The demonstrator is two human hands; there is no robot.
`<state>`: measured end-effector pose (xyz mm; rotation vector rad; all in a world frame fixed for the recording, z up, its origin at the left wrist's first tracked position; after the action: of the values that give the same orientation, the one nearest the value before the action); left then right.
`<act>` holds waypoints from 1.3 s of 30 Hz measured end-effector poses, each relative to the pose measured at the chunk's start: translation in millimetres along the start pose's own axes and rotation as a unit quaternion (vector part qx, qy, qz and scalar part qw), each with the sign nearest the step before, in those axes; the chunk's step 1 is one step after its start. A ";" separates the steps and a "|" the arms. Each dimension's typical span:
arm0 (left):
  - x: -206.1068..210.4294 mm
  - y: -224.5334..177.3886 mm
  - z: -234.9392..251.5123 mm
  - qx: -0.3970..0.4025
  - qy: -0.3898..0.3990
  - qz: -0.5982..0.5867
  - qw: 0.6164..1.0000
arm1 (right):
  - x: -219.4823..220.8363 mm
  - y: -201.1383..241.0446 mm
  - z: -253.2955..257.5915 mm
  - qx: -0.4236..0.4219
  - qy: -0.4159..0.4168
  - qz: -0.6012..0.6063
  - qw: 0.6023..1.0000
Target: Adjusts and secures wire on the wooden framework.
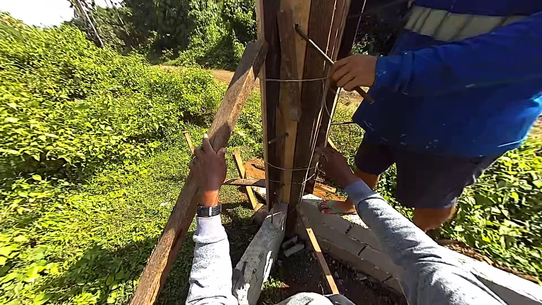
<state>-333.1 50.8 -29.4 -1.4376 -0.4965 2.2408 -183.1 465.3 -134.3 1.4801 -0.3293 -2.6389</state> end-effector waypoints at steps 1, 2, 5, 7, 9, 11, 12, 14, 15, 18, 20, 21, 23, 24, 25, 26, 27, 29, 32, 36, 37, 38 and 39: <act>-1.1 -0.4 -0.4 -0.004 0.003 0.001 1.000 | -5.2 3.1 1.5 0.009 -0.006 0.007 1.000; -2.3 -0.8 -1.3 -0.005 0.004 0.001 1.000 | -9.8 6.1 3.0 0.014 -0.011 0.013 1.000; -2.4 -1.2 -2.3 -0.004 0.005 -0.002 1.000 | -16.2 7.4 5.9 0.008 -0.021 0.017 1.000; -1.7 -1.1 -1.5 -0.003 0.006 -0.002 1.000 | -16.1 5.6 7.0 0.002 -0.024 0.008 1.000; -1.3 -0.5 -1.2 -0.005 0.008 -0.005 1.000 | -15.9 4.8 7.2 -0.006 -0.018 0.003 1.000; -1.8 -0.3 -1.3 -0.009 0.013 -0.007 1.000 | -15.0 4.8 8.4 -0.008 -0.011 0.002 1.000; -2.2 0.2 -1.6 -0.011 0.016 -0.009 1.000 | -15.2 6.1 9.1 -0.006 -0.007 0.004 1.000; -1.9 0.3 -1.7 -0.012 0.019 -0.008 1.000 | -16.1 9.1 10.1 0.008 0.003 0.006 1.000; -2.1 -0.1 -1.4 -0.012 0.019 -0.005 1.000 | -16.0 9.7 10.5 0.012 0.005 0.005 1.000; 1.0 0.4 0.8 -0.012 0.010 0.004 1.000 | -14.8 10.0 12.1 0.004 0.001 0.001 1.000; 1.4 0.6 0.7 -0.010 0.009 0.003 1.000 | -13.9 8.5 13.1 0.001 0.002 -0.003 1.000; 1.7 1.0 1.0 -0.008 0.008 0.000 1.000 | -14.2 8.8 13.7 0.005 0.007 -0.003 1.000; 3.0 2.3 2.0 -0.005 0.004 -0.004 1.000 | -14.8 11.2 14.8 0.015 0.016 -0.007 1.000; 3.2 2.4 2.4 -0.004 0.005 -0.003 1.000 | -15.0 12.2 15.0 0.018 0.018 -0.009 1.000; 3.1 2.3 2.6 -0.004 0.007 -0.001 1.000 | -14.7 12.2 15.3 0.020 0.019 -0.011 1.000; 2.9 2.2 2.5 -0.004 0.008 0.000 1.000 | -13.9 11.9 15.6 0.021 0.020 -0.012 0.999; 2.9 2.5 2.1 -0.002 0.007 -0.001 1.000 | -13.5 11.9 15.8 0.022 0.022 -0.010 0.999; 2.6 2.9 0.9 0.007 -0.001 -0.011 1.000 | -15.7 13.8 15.2 0.019 0.018 -0.005 1.000; 2.0 3.2 0.2 0.012 -0.003 -0.009 1.000 | -16.6 14.3 15.5 0.015 0.018 -0.004 1.000; 0.4 2.2 0.0 0.005 0.006 0.003 1.000 | -17.3 14.5 17.0 0.014 0.022 -0.007 1.000; 0.1 2.2 -0.1 0.003 0.007 0.005 1.000 | -17.1 14.8 17.4 0.016 0.025 -0.009 1.000; 0.2 2.4 -0.3 0.002 0.007 0.005 1.000 | -16.2 14.0 17.8 0.019 0.028 -0.011 0.999; 1.0 2.7 0.0 0.000 0.007 0.004 1.000 | -15.0 12.5 18.3 0.020 0.029 -0.014 0.999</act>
<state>-333.9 49.0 -31.6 -1.4562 -0.4882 2.2350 -191.1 458.6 -109.6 1.5808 -0.3611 -2.6205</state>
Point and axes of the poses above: each hand's wrist, its own z-axis towards the middle knuckle, its own x-axis out of the palm, y = z × x, the point moved 2 cm from there along z, towards the middle knuckle, and after that the axes turned 13 degrees about -x, right-handed, at the moved point
